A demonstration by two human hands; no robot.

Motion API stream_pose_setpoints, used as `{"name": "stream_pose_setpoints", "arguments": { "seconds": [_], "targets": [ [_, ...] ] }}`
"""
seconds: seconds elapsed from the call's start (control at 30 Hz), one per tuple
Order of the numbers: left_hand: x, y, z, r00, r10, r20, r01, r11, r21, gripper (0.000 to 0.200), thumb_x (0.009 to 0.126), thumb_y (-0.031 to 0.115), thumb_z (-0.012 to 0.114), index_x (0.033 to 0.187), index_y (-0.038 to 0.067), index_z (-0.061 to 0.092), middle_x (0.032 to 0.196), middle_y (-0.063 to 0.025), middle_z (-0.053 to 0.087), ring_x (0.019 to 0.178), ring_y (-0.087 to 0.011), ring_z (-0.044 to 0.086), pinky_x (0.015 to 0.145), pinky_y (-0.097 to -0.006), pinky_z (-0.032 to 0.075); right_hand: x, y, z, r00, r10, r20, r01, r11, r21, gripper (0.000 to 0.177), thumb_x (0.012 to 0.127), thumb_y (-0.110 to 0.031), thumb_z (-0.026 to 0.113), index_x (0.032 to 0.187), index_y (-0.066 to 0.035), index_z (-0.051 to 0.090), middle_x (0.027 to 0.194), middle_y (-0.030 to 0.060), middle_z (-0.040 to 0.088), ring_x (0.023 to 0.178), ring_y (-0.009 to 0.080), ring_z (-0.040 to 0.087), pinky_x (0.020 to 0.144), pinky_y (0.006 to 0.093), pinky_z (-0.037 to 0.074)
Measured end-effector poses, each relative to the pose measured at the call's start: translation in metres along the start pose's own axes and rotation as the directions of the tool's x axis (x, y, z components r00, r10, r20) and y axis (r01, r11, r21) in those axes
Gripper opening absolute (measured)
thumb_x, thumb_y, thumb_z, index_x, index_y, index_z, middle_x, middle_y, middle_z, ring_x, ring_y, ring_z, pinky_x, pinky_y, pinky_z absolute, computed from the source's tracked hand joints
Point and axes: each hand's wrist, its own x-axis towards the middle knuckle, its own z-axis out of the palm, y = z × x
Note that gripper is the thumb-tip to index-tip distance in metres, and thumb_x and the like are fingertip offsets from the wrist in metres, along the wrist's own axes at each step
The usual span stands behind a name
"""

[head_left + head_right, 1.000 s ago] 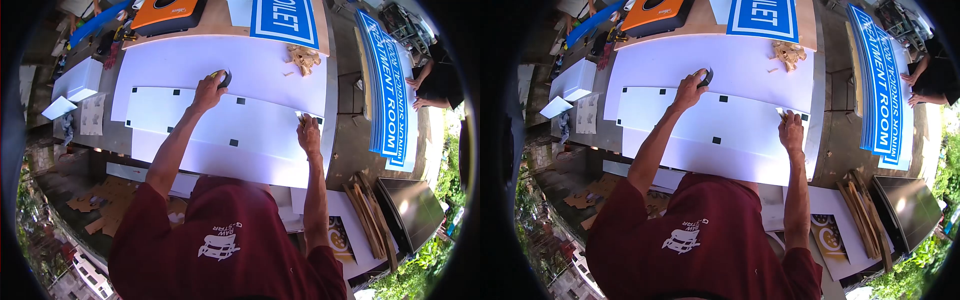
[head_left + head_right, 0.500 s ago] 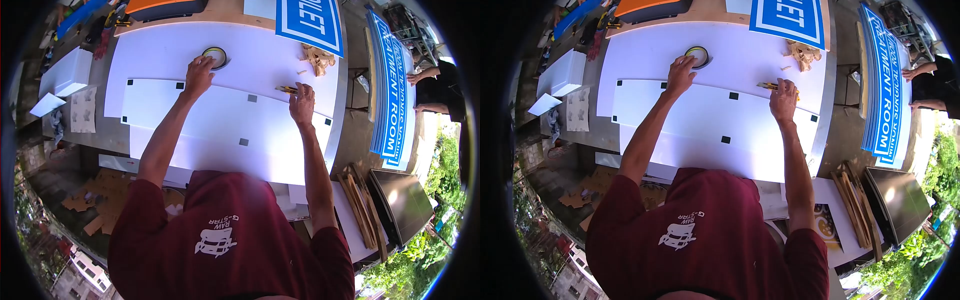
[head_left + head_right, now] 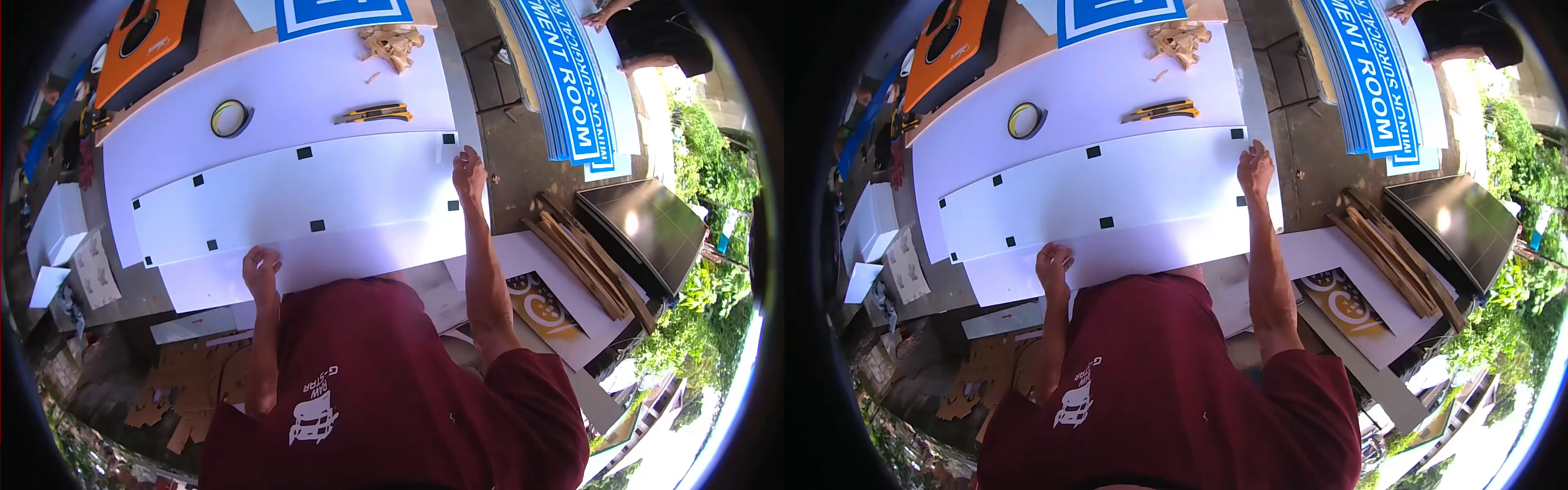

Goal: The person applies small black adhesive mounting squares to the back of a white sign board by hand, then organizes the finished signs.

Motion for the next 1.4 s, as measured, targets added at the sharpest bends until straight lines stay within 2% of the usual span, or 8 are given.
{"name": "stream_pose_setpoints", "arguments": {
  "seconds": [0.4,0.53,0.7,1.03,1.2,1.3,1.33,1.4],
  "targets": [
    [0.007,0.0,0.016,0.971,-0.211,-0.113,0.12,0.839,-0.531,0.028,0.088,0.014,0.073,0.109,-0.002,0.062,0.101,-0.0114,0.069,0.095,-0.0223,0.069,0.078,-0.0349,0.053,0.01,-0.019,-0.016,0.989,0.106,0.1,-0.117,0.987,0.107,0.052,0.082,-0.026,0.067,0.125,0.003,0.064,0.114,0.0206,0.072,0.107,0.0362,0.068,0.096,0.0414,0.052],
    [0.008,-0.006,0.019,0.967,-0.22,-0.131,0.12,0.842,-0.527,0.027,0.087,0.014,0.074,0.109,0.0,0.064,0.1,-0.008,0.069,0.098,-0.0203,0.067,0.081,-0.0359,0.05,0.036,-0.008,-0.018,0.943,0.15,0.297,-0.165,0.986,0.027,0.049,0.081,-0.027,0.07,0.12,0.002,0.069,0.111,0.0215,0.073,0.105,0.0312,0.069,0.094,0.0369,0.051],
    [0.015,-0.015,0.019,0.97,-0.227,-0.086,0.15,0.841,-0.519,0.031,0.085,0.014,0.075,0.113,0.004,0.066,0.1,-0.0047,0.069,0.097,-0.0171,0.066,0.08,-0.035,0.046,0.037,-0.009,-0.006,0.981,0.117,0.156,-0.133,0.986,0.102,0.046,0.08,-0.028,0.073,0.117,0.0,0.072,0.11,0.0162,0.073,0.104,0.027,0.068,0.094,0.0364,0.05],
    [0.004,-0.017,0.018,0.971,-0.201,-0.128,0.118,0.872,-0.475,0.031,0.084,0.017,0.077,0.109,0.004,0.066,0.095,-0.003,0.067,0.086,-0.0154,0.065,0.071,-0.034,0.048,0.045,0.012,-0.022,0.939,0.006,0.344,-0.235,0.742,0.627,0.027,0.082,-0.016,0.075,0.098,0.002,0.063,0.09,0.0043,0.065,0.073,0.0129,0.059,0.064,0.0285,0.047],
    [-0.017,0.012,0.011,0.983,-0.181,-0.039,0.142,0.871,-0.471,0.038,0.087,0.02,0.074,0.114,-0.003,0.062,0.098,-0.0104,0.067,0.092,-0.0219,0.066,0.076,-0.0384,0.054,-0.012,-0.025,-0.075,0.963,-0.067,0.263,-0.164,0.63,0.759,0.044,0.086,-0.01,0.07,0.127,0.001,0.059,0.088,0.0052,0.062,0.075,0.0141,0.06,0.065,0.0286,0.049],
    [-0.011,0.004,0.007,0.993,-0.101,0.057,0.113,0.742,-0.661,0.035,0.089,0.019,0.072,0.114,-0.004,0.062,0.101,-0.0129,0.068,0.094,-0.0257,0.068,0.078,-0.043,0.059,-0.013,0.001,-0.099,0.885,-0.116,0.451,-0.172,0.819,0.547,0.051,0.09,-0.018,0.069,0.137,-0.005,0.054,0.106,0.0135,0.063,0.094,0.0252,0.063,0.081,0.0391,0.052],
    [-0.012,0.005,0.005,0.996,-0.06,0.061,0.085,0.741,-0.666,0.035,0.089,0.018,0.071,0.114,-0.005,0.062,0.101,-0.0138,0.068,0.093,-0.0264,0.069,0.077,-0.0431,0.06,-0.017,0.001,-0.101,0.907,-0.253,0.337,0.148,0.94,0.308,0.054,0.091,-0.023,0.07,0.139,-0.006,0.053,0.113,0.0166,0.06,0.102,0.0294,0.06,0.086,0.0434,0.05],
    [-0.02,0.006,0.0,0.998,0.013,0.065,0.035,0.734,-0.678,0.035,0.089,0.015,0.07,0.115,-0.007,0.062,0.102,-0.0154,0.068,0.091,-0.0276,0.071,0.075,-0.0433,0.063,-0.038,-0.005,-0.102,0.786,-0.563,0.255,0.619,0.716,-0.323,0.06,0.092,-0.033,0.071,0.143,-0.009,0.05,0.129,0.0228,0.054,0.119,0.0379,0.054,0.096,0.0522,0.046]
  ]
}}
